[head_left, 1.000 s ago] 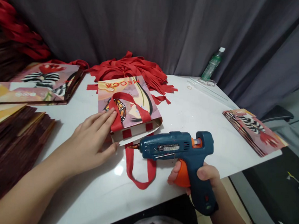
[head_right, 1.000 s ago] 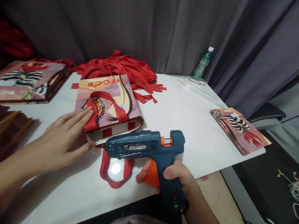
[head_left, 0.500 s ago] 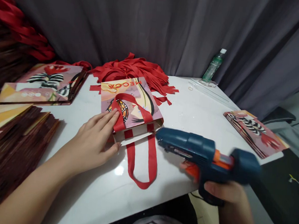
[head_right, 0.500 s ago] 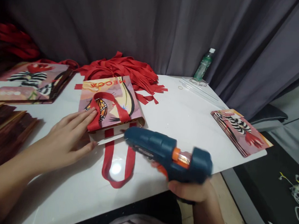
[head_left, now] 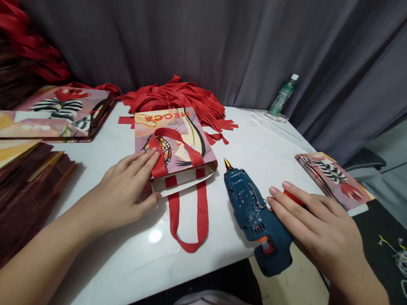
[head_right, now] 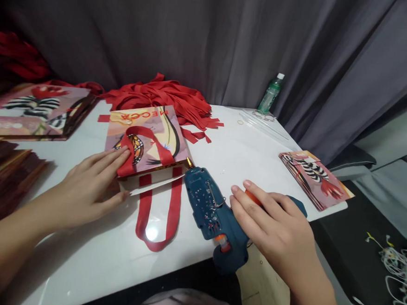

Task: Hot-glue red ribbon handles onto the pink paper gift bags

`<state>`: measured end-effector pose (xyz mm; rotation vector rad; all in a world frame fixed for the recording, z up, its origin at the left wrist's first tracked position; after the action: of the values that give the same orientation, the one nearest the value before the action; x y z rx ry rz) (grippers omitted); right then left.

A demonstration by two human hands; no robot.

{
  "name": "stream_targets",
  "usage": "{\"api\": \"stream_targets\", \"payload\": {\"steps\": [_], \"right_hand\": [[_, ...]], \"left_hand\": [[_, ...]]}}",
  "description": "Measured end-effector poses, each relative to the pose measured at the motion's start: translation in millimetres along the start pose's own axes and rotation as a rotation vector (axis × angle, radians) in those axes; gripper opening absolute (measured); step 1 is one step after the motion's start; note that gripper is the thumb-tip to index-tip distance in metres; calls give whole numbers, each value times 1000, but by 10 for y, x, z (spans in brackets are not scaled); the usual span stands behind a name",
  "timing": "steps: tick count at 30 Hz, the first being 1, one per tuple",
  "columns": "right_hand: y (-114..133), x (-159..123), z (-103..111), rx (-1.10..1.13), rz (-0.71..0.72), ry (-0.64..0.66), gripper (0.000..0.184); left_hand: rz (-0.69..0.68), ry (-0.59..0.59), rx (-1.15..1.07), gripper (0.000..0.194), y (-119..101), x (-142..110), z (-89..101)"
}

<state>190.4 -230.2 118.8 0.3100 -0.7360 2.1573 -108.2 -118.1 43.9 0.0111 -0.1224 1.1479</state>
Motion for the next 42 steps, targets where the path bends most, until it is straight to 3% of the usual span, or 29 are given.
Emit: {"api": "stream_targets", "payload": {"steps": [14,42], "right_hand": [[63,79,-51,25,65,9,27],[75,104,-92,71,101,43,27]], "left_hand": [[9,35,-9,75,6,18,-14],[-78,-41,42,76,-9,17,-15]]}}
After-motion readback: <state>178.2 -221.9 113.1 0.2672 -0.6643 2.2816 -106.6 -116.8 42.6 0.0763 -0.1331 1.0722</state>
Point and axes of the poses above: each hand's wrist, its own x-axis towards the middle knuckle, its own z-axis out of the back of the hand, y = z × x, the point moved 7 cm from there along x, towards the middle knuckle, and after that the axes turned 7 degrees about -x, right-handed, at the moved point
